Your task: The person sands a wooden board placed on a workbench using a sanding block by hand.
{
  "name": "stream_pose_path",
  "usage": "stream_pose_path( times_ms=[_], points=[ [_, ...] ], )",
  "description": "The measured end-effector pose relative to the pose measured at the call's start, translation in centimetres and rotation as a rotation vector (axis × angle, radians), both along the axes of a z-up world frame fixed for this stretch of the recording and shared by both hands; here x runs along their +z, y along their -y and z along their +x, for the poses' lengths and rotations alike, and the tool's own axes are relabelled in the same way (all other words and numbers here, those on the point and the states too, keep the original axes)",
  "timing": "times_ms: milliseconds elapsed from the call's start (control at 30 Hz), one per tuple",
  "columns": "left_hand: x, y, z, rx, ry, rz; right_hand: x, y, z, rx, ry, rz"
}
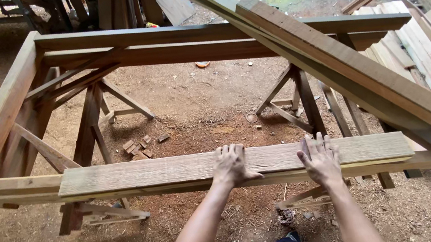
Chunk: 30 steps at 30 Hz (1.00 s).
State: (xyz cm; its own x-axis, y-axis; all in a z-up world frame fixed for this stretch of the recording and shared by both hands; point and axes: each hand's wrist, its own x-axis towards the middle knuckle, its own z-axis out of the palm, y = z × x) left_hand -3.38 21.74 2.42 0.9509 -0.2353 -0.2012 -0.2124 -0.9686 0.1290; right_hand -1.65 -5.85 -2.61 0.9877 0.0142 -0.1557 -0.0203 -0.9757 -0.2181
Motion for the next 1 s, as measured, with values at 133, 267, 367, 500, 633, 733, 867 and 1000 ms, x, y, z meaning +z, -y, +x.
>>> stream_pose_path(
  times_ms=[133,267,367,500,633,733,867,1000],
  points=[
    [-0.5,-0.3,-0.5,-0.001,0.03,-0.03,-1.1,-3.1,0.9,0.29,-0.015,-0.349],
    [-0.8,-0.6,-0.3,-0.02,0.099,-0.081,-0.7,-10.1,-1.6,0.485,-0.019,-0.33],
    [-0.1,-0.7,-0.5,0.008,-0.01,-0.093,0.3,-8.7,-2.2,0.38,-0.033,-0.164],
    [-0.3,-0.2,-0.1,-0.024,0.068,-0.08,1.4,-3.0,0.7,0.127,-0.325,-0.133],
    [-2.5,-1.3,0.5,0.002,0.081,-0.146,-0.4,-5.7,0.5,0.243,-0.065,-0.299],
    [-5.1,-0.5,0.7,-0.025,0.216,-0.168,-1.4,-12.6,-0.9,0.418,-0.018,-0.191],
    [-2.6,-0.3,0.5,-0.01,0.027,-0.073,0.7,-11.7,-2.1,0.361,-0.21,-0.041],
    [1.3,0.4,0.2,0.042,-0.091,-0.103,2.1,-5.8,-0.8,0.24,0.063,-0.368]
  ],
)
